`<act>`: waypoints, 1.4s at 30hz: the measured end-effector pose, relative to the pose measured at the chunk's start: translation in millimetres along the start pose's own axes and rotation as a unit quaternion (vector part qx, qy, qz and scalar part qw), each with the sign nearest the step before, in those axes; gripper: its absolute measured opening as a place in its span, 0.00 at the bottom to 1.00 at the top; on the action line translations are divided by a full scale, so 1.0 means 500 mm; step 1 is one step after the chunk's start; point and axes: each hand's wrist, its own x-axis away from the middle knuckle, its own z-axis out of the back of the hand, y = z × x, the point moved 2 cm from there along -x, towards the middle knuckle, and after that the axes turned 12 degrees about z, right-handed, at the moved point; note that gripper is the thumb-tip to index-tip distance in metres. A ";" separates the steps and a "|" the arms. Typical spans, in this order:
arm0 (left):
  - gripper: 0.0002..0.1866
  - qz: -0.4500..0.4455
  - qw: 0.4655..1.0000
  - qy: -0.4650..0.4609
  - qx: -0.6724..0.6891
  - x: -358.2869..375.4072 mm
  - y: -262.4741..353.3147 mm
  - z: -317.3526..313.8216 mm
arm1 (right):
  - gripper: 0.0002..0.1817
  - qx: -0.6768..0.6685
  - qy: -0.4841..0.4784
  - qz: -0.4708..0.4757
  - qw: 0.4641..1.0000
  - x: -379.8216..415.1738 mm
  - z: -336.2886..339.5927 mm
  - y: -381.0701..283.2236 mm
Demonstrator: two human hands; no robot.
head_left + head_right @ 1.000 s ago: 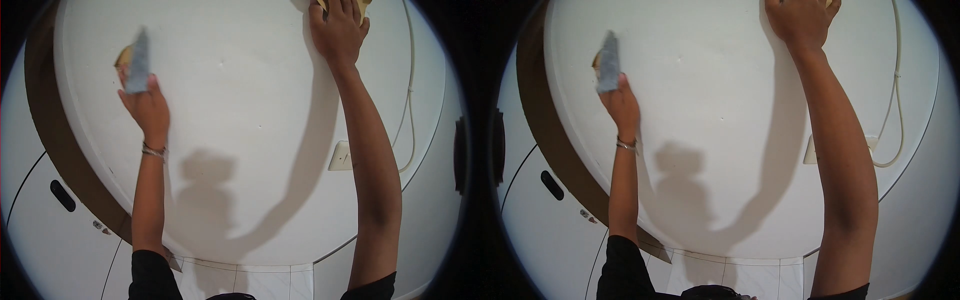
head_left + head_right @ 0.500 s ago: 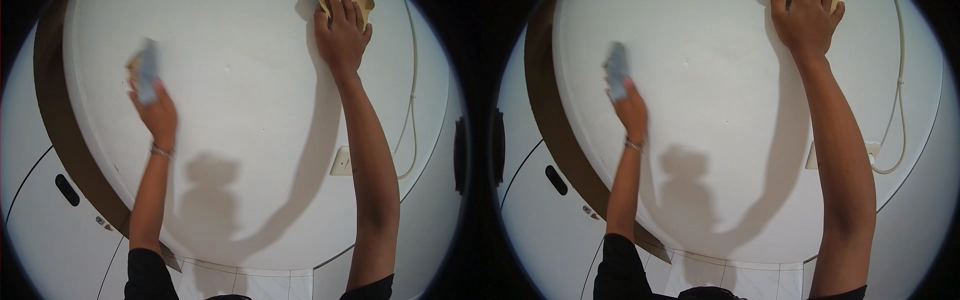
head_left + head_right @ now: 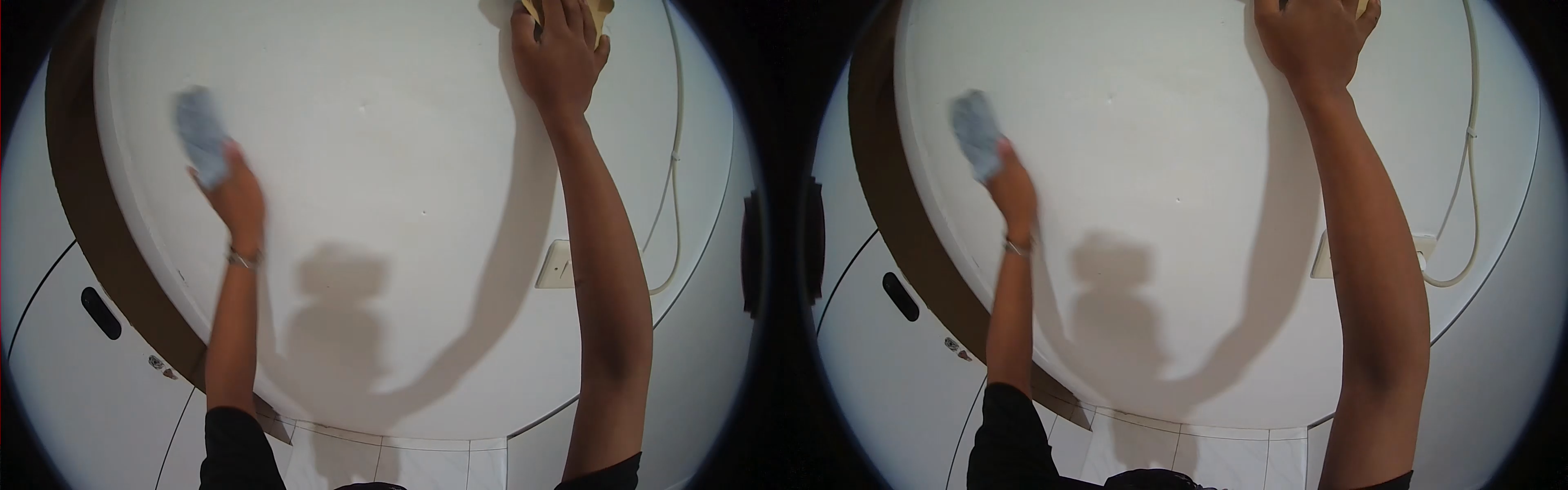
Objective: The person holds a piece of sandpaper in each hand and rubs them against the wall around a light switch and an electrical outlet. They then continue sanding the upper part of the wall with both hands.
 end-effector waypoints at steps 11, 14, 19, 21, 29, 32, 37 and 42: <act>0.27 -0.141 0.984 0.020 -0.111 -0.063 0.171 0.014 | 0.25 0.001 0.004 -0.008 1.000 0.000 0.001 -0.006; 0.26 -0.194 0.921 0.095 -0.325 -0.089 0.152 -0.032 | 0.25 -0.007 0.001 -0.003 1.000 -0.001 0.008 -0.011; 0.26 -0.555 0.762 -0.270 -0.198 0.185 0.145 -0.083 | 0.25 0.001 0.000 0.005 1.000 0.001 0.000 0.000; 0.28 -0.575 0.764 -0.160 -0.247 0.132 0.171 -0.081 | 0.25 0.004 0.001 0.009 1.000 -0.005 0.003 0.003; 0.20 -0.536 0.821 0.100 -0.168 0.021 0.268 -0.097 | 0.31 0.020 0.001 -0.026 0.999 -0.003 -0.012 0.004; 0.20 -0.509 0.846 0.105 -0.117 -0.020 0.276 -0.096 | 0.31 0.044 -0.036 0.005 0.998 -0.004 -0.020 0.012; 0.22 -0.242 0.960 0.114 -0.076 -0.033 0.244 -0.090 | 0.27 0.027 -0.077 -0.001 0.997 -0.064 -0.013 0.142; 0.24 -0.260 0.947 0.167 -0.088 -0.038 0.236 -0.094 | 0.14 0.022 -0.131 -0.056 0.990 -0.012 -0.024 0.104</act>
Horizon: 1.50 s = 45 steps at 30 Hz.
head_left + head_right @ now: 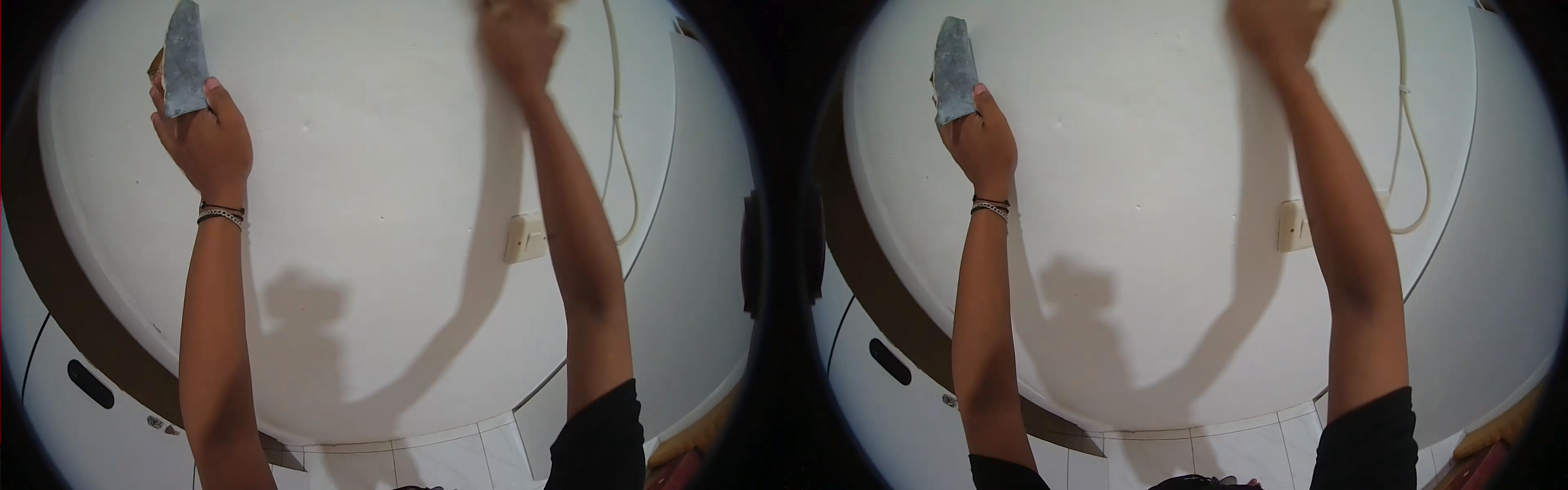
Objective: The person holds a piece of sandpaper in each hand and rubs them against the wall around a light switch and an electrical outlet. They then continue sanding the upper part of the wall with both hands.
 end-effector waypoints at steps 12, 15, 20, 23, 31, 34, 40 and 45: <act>0.26 -0.025 0.999 0.036 -0.021 -0.002 0.012 0.006 | 0.27 -0.027 0.098 0.112 0.989 0.005 0.039 0.128; 0.27 -0.013 0.999 0.046 -0.027 -0.003 0.013 0.007 | 0.33 -0.031 0.149 -0.045 0.987 0.091 -0.002 0.082; 0.30 -0.008 0.998 0.058 -0.001 -0.001 0.020 0.015 | 0.38 -0.202 -0.223 0.565 0.768 0.284 0.052 -0.062; 0.31 -0.005 0.999 0.052 -0.005 -0.006 0.023 0.022 | 0.35 -0.092 -0.074 0.386 0.915 0.162 0.046 0.044; 0.30 -0.013 0.998 0.058 -0.001 0.001 0.010 0.019 | 0.36 -0.031 0.032 0.143 0.989 0.187 0.003 -0.044; 0.28 -0.040 0.997 0.052 -0.038 0.002 0.015 0.023 | 0.36 -0.221 -0.167 0.527 0.803 0.280 0.048 -0.123; 0.27 -0.033 0.997 0.052 -0.037 0.003 0.006 0.020 | 0.30 -0.022 0.041 0.106 0.993 -0.009 0.027 0.115; 0.29 -0.002 0.999 0.048 0.003 0.001 0.026 0.028 | 0.31 -0.025 0.175 -0.043 0.983 -0.047 -0.030 -0.008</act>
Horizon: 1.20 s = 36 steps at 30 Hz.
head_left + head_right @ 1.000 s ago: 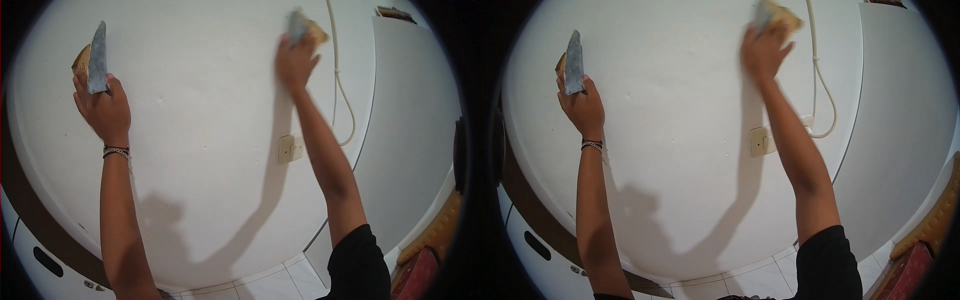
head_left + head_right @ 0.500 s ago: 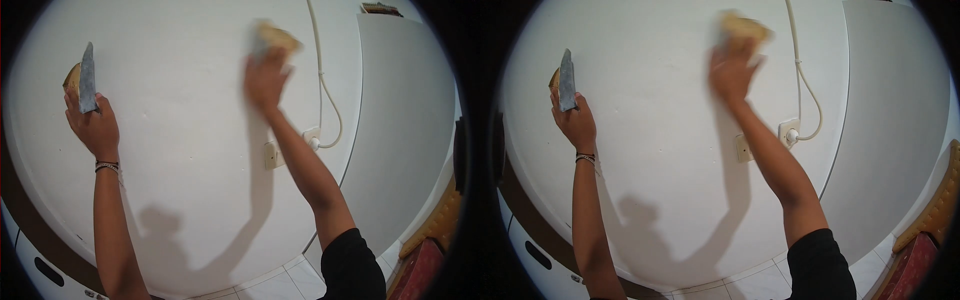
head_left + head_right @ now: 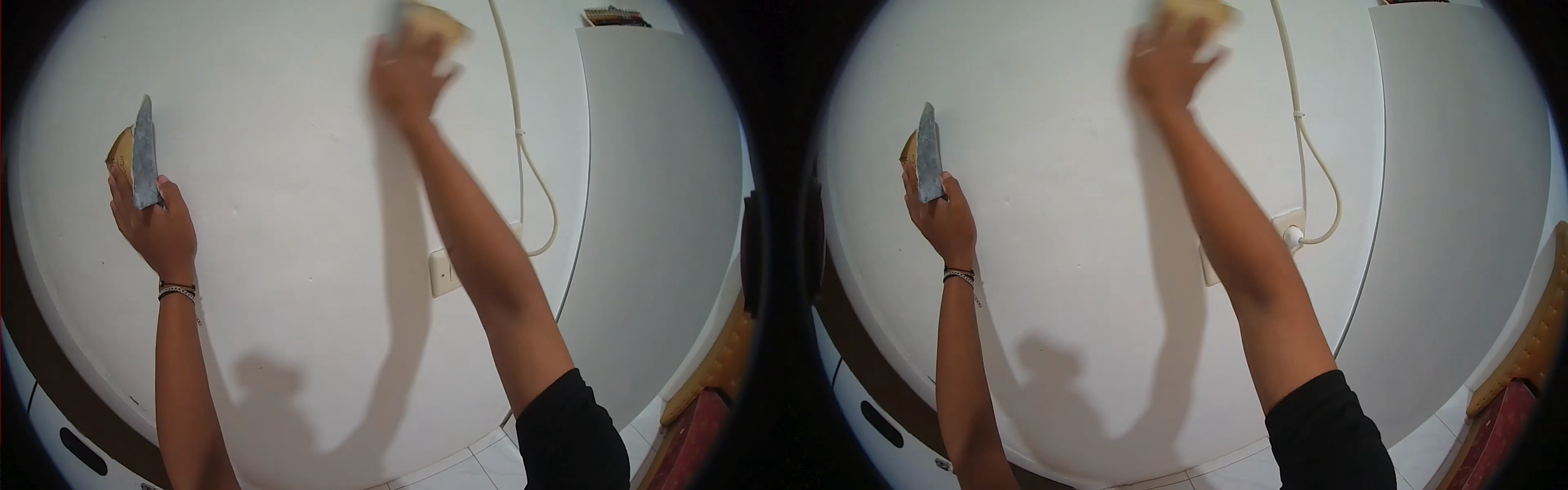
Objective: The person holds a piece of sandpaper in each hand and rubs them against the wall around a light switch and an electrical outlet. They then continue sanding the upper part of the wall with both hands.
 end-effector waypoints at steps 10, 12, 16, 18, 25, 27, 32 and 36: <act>0.28 -0.018 1.000 0.021 -0.013 -0.007 -0.010 0.002 | 0.30 -0.027 -0.082 0.053 0.995 -0.145 -0.025 0.082; 0.29 -0.002 1.000 0.021 0.009 -0.011 -0.008 0.007 | 0.32 0.065 -0.073 -0.084 0.992 -0.124 0.013 0.041; 0.30 -0.004 1.000 0.005 0.001 -0.005 -0.007 0.004 | 0.33 -0.077 -0.170 0.356 0.916 -0.004 0.032 -0.134; 0.31 -0.003 1.000 0.015 0.005 -0.015 -0.007 0.003 | 0.35 -0.114 -0.247 0.538 0.798 0.015 0.074 -0.181; 0.32 0.037 0.999 -0.018 0.028 -0.007 -0.015 0.001 | 0.31 -0.033 -0.018 -0.063 0.997 -0.152 0.001 -0.028; 0.32 0.028 1.000 -0.005 0.009 -0.008 -0.018 -0.002 | 0.33 0.064 -0.124 -0.010 0.990 -0.132 -0.029 -0.086; 0.27 0.021 0.999 -0.005 0.047 -0.011 -0.015 0.006 | 0.32 -0.140 -0.143 0.506 0.839 -0.027 0.011 -0.244; 0.32 -0.009 1.000 -0.003 0.014 -0.011 -0.006 0.019 | 0.23 -0.002 -0.048 0.232 0.972 -0.160 -0.059 -0.118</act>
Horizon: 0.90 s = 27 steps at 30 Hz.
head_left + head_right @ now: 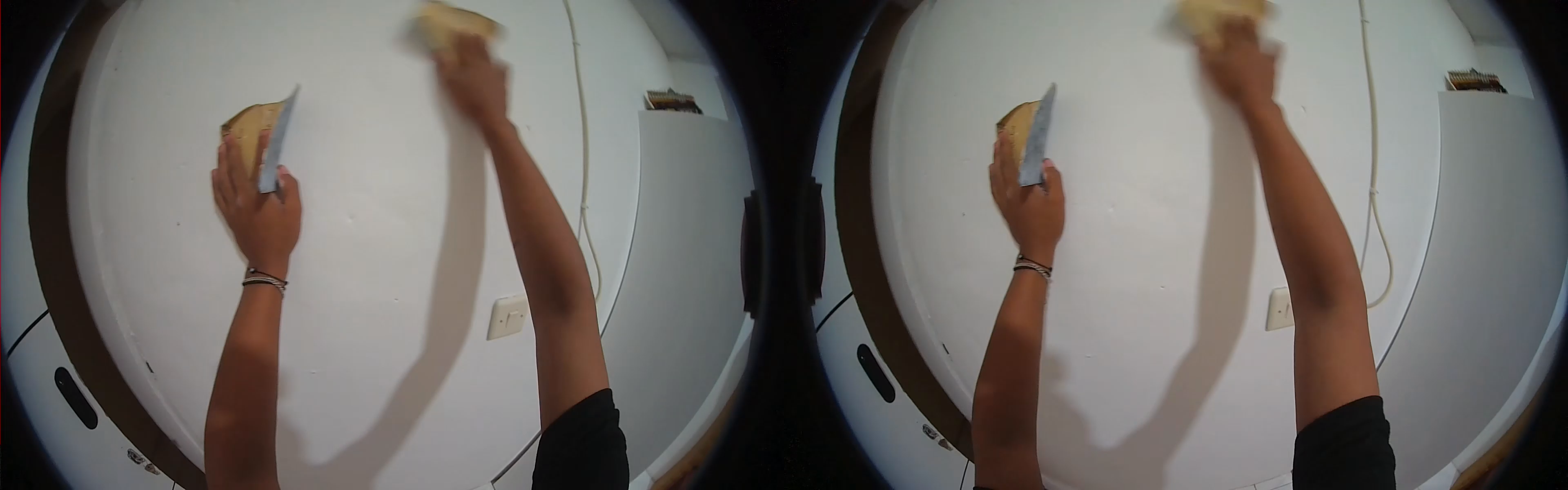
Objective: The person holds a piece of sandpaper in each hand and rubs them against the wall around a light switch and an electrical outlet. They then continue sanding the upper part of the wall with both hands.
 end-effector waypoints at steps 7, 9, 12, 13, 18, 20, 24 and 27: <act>0.28 -0.020 0.999 -0.038 -0.021 0.007 -0.012 -0.013 | 0.34 -0.062 -0.014 -0.050 0.997 -0.010 -0.013 -0.144; 0.24 -0.021 0.998 -0.054 0.002 0.001 -0.008 -0.008 | 0.29 -0.072 -0.079 0.271 0.957 0.001 0.027 -0.252; 0.24 -0.063 0.993 -0.094 0.023 -0.002 -0.013 0.007 | 0.28 -0.133 -0.088 0.291 0.943 -0.027 0.036 -0.174; 0.24 -0.101 0.987 -0.120 0.039 -0.007 -0.004 0.011 | 0.28 -0.106 -0.071 0.220 0.967 -0.035 0.036 -0.125; 0.26 -0.128 0.980 -0.142 0.048 -0.022 0.063 0.026 | 0.32 0.004 -0.037 -0.225 0.974 -0.069 0.007 0.062; 0.26 -0.126 0.981 -0.142 0.047 -0.028 0.059 0.026 | 0.29 -0.035 -0.063 -0.220 0.973 -0.093 0.006 -0.006; 0.28 -0.149 0.971 -0.182 0.035 -0.026 0.058 0.036 | 0.27 -0.148 -0.116 0.217 0.958 -0.120 0.030 -0.204; 0.29 -0.175 0.958 -0.218 0.063 -0.031 0.063 0.071 | 0.30 -0.097 -0.062 0.190 0.975 -0.144 0.030 -0.067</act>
